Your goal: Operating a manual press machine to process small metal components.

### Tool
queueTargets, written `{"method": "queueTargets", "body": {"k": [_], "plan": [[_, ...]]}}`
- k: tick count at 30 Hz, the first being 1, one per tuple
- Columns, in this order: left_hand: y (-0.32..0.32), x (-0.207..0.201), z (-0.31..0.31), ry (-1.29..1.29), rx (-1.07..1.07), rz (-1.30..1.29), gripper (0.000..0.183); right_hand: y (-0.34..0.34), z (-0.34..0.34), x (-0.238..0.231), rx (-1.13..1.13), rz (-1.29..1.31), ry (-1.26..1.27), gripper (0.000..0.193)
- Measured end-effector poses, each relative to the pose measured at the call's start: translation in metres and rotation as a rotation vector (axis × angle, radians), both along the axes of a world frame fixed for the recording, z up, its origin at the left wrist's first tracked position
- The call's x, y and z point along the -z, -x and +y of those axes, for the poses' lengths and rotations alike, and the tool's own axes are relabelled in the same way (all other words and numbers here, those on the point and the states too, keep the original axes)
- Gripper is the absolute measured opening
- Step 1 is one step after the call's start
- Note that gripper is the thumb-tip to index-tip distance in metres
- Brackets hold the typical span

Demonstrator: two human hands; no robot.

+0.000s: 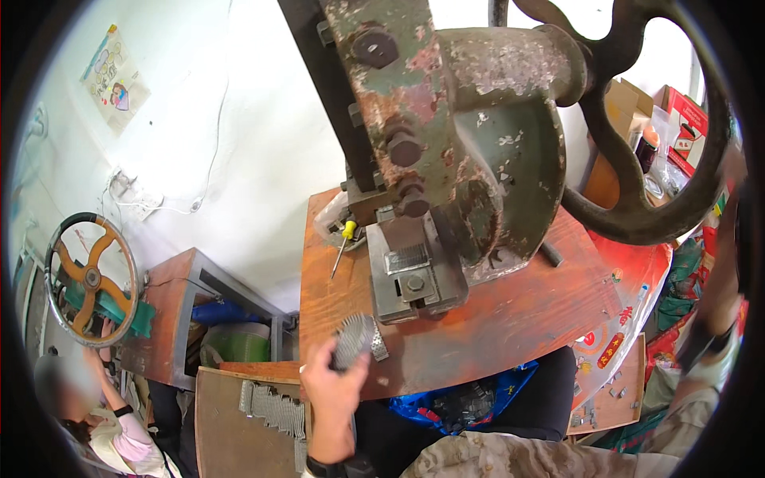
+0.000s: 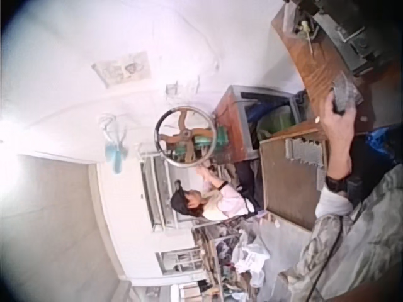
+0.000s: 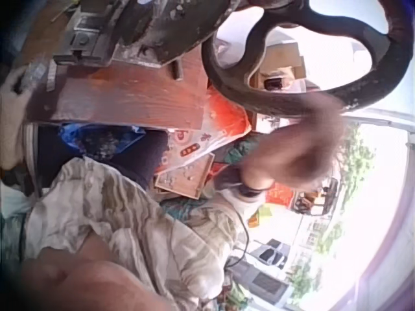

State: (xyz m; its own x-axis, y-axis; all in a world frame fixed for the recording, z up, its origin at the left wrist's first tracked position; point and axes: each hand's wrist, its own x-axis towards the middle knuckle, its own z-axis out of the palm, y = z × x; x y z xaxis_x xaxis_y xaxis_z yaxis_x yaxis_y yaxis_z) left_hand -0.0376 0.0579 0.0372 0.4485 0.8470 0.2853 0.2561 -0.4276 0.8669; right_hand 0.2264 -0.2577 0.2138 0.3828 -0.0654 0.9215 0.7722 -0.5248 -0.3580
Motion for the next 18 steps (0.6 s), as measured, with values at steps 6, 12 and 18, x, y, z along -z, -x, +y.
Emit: {"method": "queueTargets", "body": {"k": [6,12,18], "plan": [[-0.028,0.053,-0.059,-0.444,0.314,0.081,0.047,0.043,0.067,0.162,-0.886,0.023,0.934,0.048],[-0.037,0.057,-0.069,-0.278,0.266,0.149,0.075,0.081,0.123,0.202,-0.891,0.054,1.066,0.072],[-0.037,0.044,-0.070,-0.162,0.239,0.119,0.078,0.065,0.137,0.206,-0.706,0.106,1.101,0.066]]}}
